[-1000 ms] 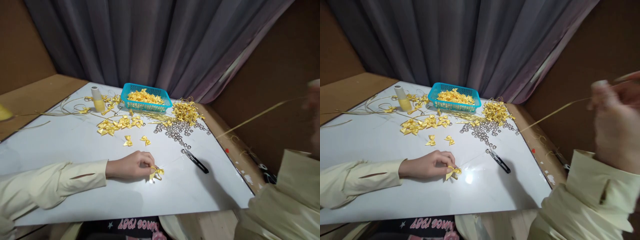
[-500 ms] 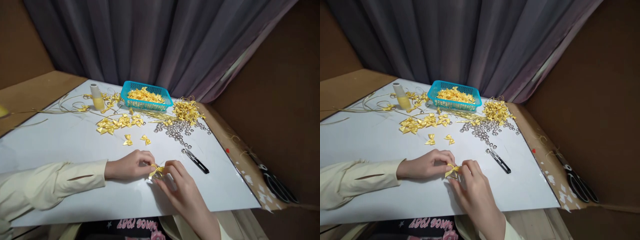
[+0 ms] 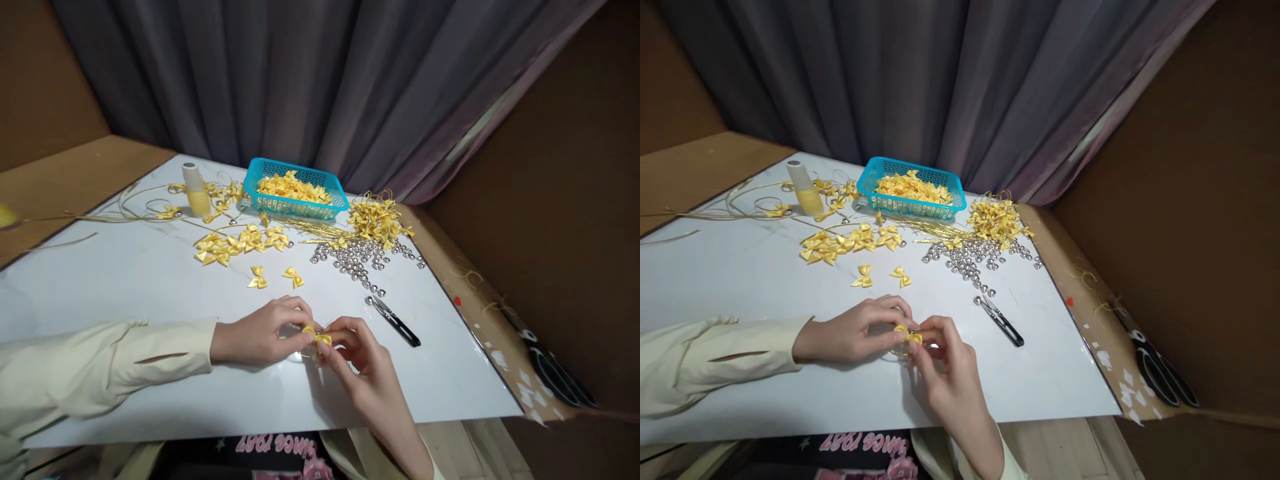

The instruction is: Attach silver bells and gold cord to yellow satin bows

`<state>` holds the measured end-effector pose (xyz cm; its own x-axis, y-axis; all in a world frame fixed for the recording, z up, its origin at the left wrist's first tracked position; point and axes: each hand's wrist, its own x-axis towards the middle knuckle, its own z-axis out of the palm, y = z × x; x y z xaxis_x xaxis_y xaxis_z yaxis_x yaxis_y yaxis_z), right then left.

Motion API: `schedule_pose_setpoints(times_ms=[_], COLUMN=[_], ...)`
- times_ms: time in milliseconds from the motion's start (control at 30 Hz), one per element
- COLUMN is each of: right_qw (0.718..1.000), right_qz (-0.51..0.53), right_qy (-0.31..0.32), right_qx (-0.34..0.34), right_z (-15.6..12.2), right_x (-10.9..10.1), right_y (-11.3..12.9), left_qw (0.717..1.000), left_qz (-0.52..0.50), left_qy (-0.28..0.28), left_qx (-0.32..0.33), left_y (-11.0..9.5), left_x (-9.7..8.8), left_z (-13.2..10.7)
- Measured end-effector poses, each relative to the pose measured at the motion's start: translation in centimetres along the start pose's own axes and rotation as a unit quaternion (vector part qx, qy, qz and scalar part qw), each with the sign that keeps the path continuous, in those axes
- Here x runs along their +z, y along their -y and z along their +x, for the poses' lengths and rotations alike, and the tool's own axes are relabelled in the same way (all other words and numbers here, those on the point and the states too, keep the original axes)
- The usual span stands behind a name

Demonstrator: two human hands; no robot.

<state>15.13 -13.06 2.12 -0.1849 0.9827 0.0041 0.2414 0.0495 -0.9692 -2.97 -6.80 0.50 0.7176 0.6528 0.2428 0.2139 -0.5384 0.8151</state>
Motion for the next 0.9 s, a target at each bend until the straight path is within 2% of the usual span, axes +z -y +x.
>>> schedule_pose_setpoints(times_ms=[100,200,333,433,533,633,733,800,900], right_qw=[0.999,0.991,0.965,0.953,0.965,0.997,0.995,0.993,0.993], right_qz=[0.041,0.125,0.238,0.264,0.221,0.069,-0.078,-0.112,-0.092], right_qy=[-0.008,-0.005,0.035,0.072,0.07,-0.007,-0.054,-0.042,0.003], right_qx=[0.025,0.055,0.103,0.132,0.125,0.045,-0.014,0.012,0.068], right_z=[-0.1,-0.1,0.4,0.9,0.8,0.0,-1.0,-1.3,-1.2], right_x=[0.0,-0.1,-0.7,-1.0,-1.2,-1.3,-1.5,-1.6,-1.6], right_y=[0.2,0.1,-0.7,-1.2,-1.0,-0.2,0.6,0.8,0.5], left_qw=[1.0,0.999,0.995,0.987,0.987,0.993,0.997,0.997,0.996], left_qz=[0.007,0.012,-0.049,-0.095,-0.101,-0.08,-0.05,-0.036,-0.028], left_qy=[0.01,0.028,0.086,0.127,0.122,0.083,0.066,0.07,0.08], left_qx=[0.012,0.024,0.028,0.024,0.014,-0.008,-0.004,0.013,0.026], left_y=[0.0,0.0,0.2,0.3,0.3,0.1,-0.1,-0.1,-0.2], left_x=[0.0,-0.1,-0.6,-1.0,-1.1,-0.9,-0.7,-0.7,-0.7], left_z=[0.0,-0.1,0.1,0.3,0.3,0.2,0.0,-0.1,-0.1])
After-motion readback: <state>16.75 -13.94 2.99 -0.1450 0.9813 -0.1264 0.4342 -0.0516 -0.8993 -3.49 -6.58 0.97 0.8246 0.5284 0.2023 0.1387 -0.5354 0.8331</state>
